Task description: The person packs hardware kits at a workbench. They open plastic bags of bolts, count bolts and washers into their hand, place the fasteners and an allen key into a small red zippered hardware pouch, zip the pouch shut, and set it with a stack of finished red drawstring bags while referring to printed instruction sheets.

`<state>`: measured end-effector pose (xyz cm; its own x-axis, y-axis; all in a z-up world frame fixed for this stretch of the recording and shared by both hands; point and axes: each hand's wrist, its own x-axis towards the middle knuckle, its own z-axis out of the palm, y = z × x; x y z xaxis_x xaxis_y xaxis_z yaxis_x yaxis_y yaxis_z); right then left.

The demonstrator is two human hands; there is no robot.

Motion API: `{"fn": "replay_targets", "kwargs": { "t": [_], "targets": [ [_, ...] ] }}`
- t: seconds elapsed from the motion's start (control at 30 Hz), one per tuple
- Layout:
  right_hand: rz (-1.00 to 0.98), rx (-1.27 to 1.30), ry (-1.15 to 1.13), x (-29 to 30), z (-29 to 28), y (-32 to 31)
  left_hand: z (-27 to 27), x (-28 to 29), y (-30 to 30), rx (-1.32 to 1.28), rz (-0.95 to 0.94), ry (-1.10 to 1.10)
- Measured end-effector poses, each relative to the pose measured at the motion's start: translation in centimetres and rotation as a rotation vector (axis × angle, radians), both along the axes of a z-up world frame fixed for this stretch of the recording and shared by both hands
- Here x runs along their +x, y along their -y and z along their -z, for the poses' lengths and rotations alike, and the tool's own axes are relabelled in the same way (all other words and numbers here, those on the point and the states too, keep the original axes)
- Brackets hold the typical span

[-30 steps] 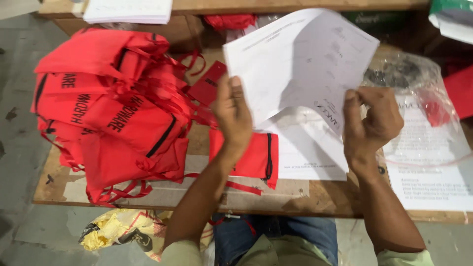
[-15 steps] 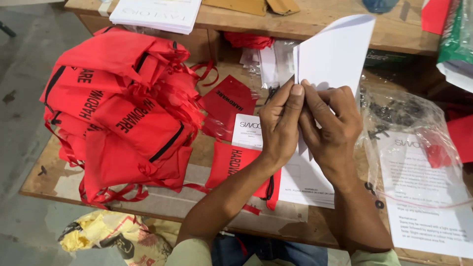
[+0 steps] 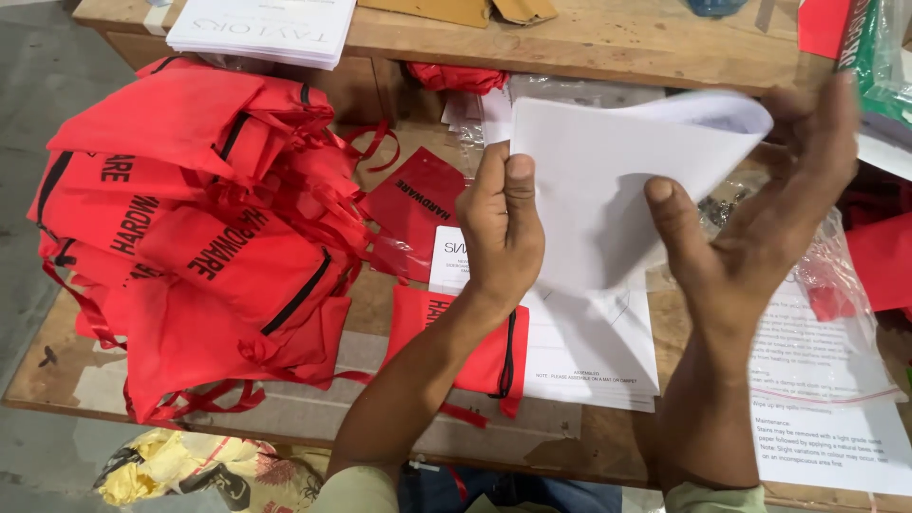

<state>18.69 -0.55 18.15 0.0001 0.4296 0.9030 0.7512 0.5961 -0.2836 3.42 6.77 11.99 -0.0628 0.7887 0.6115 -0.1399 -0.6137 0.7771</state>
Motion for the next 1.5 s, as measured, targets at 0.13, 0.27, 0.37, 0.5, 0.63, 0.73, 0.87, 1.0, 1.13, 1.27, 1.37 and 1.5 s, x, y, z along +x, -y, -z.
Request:
{"fn": "replay_targets", "kwargs": {
  "t": [0.13, 0.27, 0.37, 0.5, 0.63, 0.73, 0.87, 1.0, 1.13, 1.27, 1.37, 1.5],
  "targets": [
    [-0.242, -0.434, -0.643, 1.3, 0.8, -0.9, -0.4, -0.2, 0.3, 0.023, 0.099, -0.052],
    [0.166, -0.091, 0.109, -0.2, -0.4, -0.2, -2.2, -1.0, 0.4, 0.146, 0.159, -0.095],
    [0.002, -0.088, -0.032, 0.8, 1.6, -0.5, -2.3, -1.4, 0.2, 0.331, 0.066, -0.185],
    [-0.192, -0.208, -0.310, 1.7, 3.1, -0.6, -1.5, -1.8, -0.1, 0.311, 0.066, -0.269],
    [-0.135, -0.206, -0.380, 1.9, 3.9, -0.2, -1.3, -1.7, 0.0, 0.297, 0.089, -0.276],
    [-0.159, -0.248, -0.419, 3.1, 4.4, -0.5, -1.4, -1.9, 0.1, 0.295, 0.077, -0.305],
    [-0.191, -0.276, -0.494, 1.9, 2.1, 0.2, -1.9, -1.8, 0.1, 0.338, 0.125, -0.245],
    [-0.171, -0.311, -0.431, 3.0, 2.7, 1.0, -2.6, -2.2, 0.6, 0.352, 0.033, -0.328],
    [-0.212, -0.292, -0.448, 3.2, 2.7, 1.3, -3.4, -2.5, 1.4, 0.362, 0.045, -0.319],
    [-0.229, -0.243, -0.546, 3.3, 3.7, 1.0, -2.8, -2.3, 1.2, 0.305, 0.093, -0.296],
    [-0.215, -0.214, -0.483, 3.2, 3.6, 0.8, -2.9, -2.2, 1.3, 0.291, 0.103, -0.262],
    [-0.144, -0.227, -0.460, 2.9, 3.9, 0.9, -3.1, -2.1, 1.5, 0.281, 0.089, -0.272]
  ]
}}
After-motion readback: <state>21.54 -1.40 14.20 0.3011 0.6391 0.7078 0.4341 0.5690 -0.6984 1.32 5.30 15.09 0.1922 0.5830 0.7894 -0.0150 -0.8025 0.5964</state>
